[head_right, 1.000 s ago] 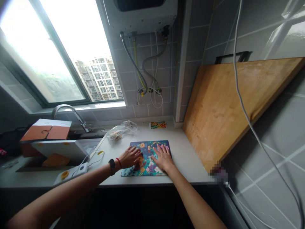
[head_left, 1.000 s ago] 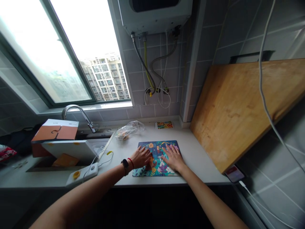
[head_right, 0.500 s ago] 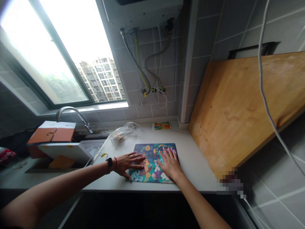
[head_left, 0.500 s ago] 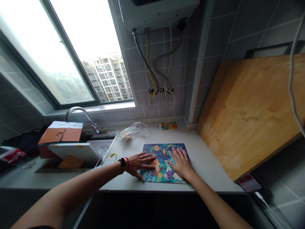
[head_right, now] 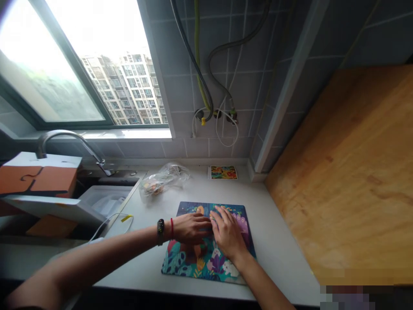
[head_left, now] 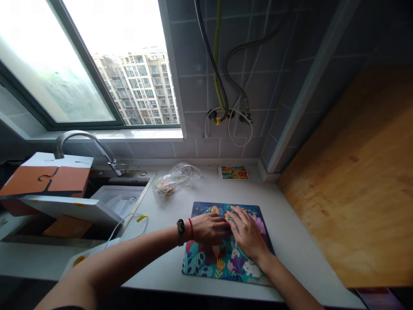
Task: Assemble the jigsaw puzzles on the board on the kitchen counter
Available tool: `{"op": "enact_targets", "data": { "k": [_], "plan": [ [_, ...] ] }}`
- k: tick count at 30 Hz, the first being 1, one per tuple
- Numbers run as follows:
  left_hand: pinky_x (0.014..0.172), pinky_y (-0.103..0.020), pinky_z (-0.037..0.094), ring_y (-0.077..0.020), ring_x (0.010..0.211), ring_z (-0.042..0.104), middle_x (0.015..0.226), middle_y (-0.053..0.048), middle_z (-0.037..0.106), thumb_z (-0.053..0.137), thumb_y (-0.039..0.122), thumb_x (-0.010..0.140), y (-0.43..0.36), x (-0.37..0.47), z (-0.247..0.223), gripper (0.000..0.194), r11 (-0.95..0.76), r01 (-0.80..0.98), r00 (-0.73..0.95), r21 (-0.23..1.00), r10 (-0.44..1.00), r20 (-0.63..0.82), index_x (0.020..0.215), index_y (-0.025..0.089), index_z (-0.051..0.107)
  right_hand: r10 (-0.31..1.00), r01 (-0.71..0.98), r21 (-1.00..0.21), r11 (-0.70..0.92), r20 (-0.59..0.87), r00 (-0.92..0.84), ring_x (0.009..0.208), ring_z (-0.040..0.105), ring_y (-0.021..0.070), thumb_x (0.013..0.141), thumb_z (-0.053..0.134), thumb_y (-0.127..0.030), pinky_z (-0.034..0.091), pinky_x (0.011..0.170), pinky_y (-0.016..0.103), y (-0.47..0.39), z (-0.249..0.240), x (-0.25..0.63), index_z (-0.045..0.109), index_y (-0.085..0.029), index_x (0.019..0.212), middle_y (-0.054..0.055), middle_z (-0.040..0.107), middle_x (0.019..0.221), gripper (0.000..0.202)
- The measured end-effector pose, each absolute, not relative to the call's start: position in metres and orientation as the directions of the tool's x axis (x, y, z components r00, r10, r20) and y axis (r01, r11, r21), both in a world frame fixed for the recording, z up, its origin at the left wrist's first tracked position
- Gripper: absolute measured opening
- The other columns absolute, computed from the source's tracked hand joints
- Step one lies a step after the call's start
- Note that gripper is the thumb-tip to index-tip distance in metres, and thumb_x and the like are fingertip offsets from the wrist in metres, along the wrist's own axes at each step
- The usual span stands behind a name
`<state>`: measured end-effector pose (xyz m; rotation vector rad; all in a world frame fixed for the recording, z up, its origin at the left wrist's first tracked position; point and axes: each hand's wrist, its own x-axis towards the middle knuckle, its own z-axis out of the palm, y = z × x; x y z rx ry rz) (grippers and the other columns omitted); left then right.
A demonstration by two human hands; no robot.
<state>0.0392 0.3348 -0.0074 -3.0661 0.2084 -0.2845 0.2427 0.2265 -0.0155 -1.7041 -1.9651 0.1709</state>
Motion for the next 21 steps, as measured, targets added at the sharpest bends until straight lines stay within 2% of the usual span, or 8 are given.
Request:
{"op": "enact_targets", "data": {
  "k": [3, 5, 8, 10, 13, 15, 16, 21],
  "plan": [
    [0.08, -0.037, 0.051, -0.0238, 0.094, 0.067, 0.107, -0.011, 0.074, 0.056, 0.038, 0.106, 0.337, 0.051, -0.022, 0.024, -0.998, 0.056, 0.959, 0.007, 0.056, 0.279, 0.102, 0.018, 0.07, 0.937, 0.831, -0.496, 0.253, 0.338, -0.084, 0.122, 0.068, 0.0287, 0.104, 0.047, -0.025, 0.055, 0.108, 0.047, 0.25, -0.002, 0.243, 0.075, -0.021, 0.127, 0.014, 0.074, 0.129, 0.036],
    [0.082, -0.036, 0.05, -0.0229, 0.094, 0.067, 0.104, -0.008, 0.074, 0.058, 0.033, 0.104, 0.339, 0.048, -0.028, 0.018, -0.981, 0.163, 0.925, 0.108, 0.19, 0.329, 0.102, 0.019, 0.069, 0.943, 0.789, -0.551, 0.273, 0.317, -0.105, 0.114, 0.071, 0.0275, 0.103, 0.05, -0.025, 0.058, 0.102, 0.044, 0.266, 0.007, 0.244, 0.077, -0.021, 0.121, 0.012, 0.076, 0.119, 0.033],
    [0.083, -0.033, 0.049, -0.0218, 0.098, 0.067, 0.105, -0.006, 0.075, 0.058, 0.029, 0.103, 0.344, 0.032, -0.03, 0.015, -0.928, 0.26, 0.86, 0.268, 0.349, 0.372, 0.105, 0.02, 0.069, 0.949, 0.719, -0.629, 0.295, 0.279, -0.145, 0.108, 0.073, 0.0262, 0.102, 0.052, -0.029, 0.059, 0.099, 0.041, 0.297, 0.024, 0.24, 0.078, -0.022, 0.115, 0.011, 0.077, 0.114, 0.03],
    [0.081, -0.032, 0.048, -0.0205, 0.093, 0.066, 0.098, -0.005, 0.074, 0.054, 0.029, 0.105, 0.35, 0.02, -0.03, 0.018, -0.889, 0.3, 0.821, 0.346, 0.425, 0.381, 0.102, 0.02, 0.069, 0.948, 0.669, -0.673, 0.314, 0.267, -0.176, 0.108, 0.073, 0.026, 0.101, 0.054, -0.032, 0.058, 0.1, 0.041, 0.325, 0.035, 0.231, 0.079, -0.022, 0.113, 0.011, 0.078, 0.114, 0.03],
    [0.078, -0.031, 0.047, -0.0203, 0.088, 0.066, 0.091, -0.005, 0.074, 0.053, 0.028, 0.105, 0.359, 0.01, -0.033, 0.02, -0.838, 0.329, 0.768, 0.436, 0.506, 0.393, 0.097, 0.021, 0.07, 0.959, 0.573, -0.769, 0.284, 0.225, -0.173, 0.113, 0.072, 0.0277, 0.096, 0.059, -0.035, 0.057, 0.101, 0.042, 0.38, 0.044, 0.209, 0.08, -0.021, 0.108, 0.012, 0.078, 0.115, 0.028],
    [0.078, -0.031, 0.046, -0.0205, 0.087, 0.066, 0.09, -0.005, 0.074, 0.055, 0.026, 0.104, 0.365, 0.009, -0.036, 0.018, -0.811, 0.328, 0.738, 0.484, 0.54, 0.404, 0.095, 0.021, 0.07, 0.99, 0.451, -0.882, 0.139, 0.118, -0.076, 0.115, 0.072, 0.0289, 0.09, 0.064, -0.034, 0.057, 0.101, 0.044, 0.419, 0.039, 0.19, 0.081, -0.02, 0.103, 0.013, 0.079, 0.117, 0.025],
    [0.078, -0.031, 0.046, -0.0204, 0.086, 0.066, 0.09, -0.004, 0.074, 0.055, 0.025, 0.103, 0.367, 0.009, -0.037, 0.019, -0.8, 0.327, 0.725, 0.504, 0.554, 0.409, 0.094, 0.021, 0.071, 0.994, 0.438, -0.893, 0.103, 0.083, -0.065, 0.114, 0.073, 0.0292, 0.09, 0.063, -0.034, 0.058, 0.099, 0.045, 0.438, 0.033, 0.18, 0.08, -0.02, 0.104, 0.013, 0.079, 0.115, 0.026],
    [0.078, -0.031, 0.047, -0.0201, 0.083, 0.066, 0.086, -0.004, 0.075, 0.06, 0.023, 0.099, 0.371, 0.011, -0.043, 0.016, -0.772, 0.342, 0.686, 0.535, 0.595, 0.419, 0.089, 0.02, 0.072, 0.998, 0.458, -0.888, 0.047, 0.025, -0.052, 0.084, 0.078, 0.0249, 0.091, 0.06, -0.035, 0.065, 0.076, 0.04, 0.502, -0.004, 0.134, 0.076, -0.013, 0.109, 0.016, 0.08, 0.097, 0.032]
  ]
}}
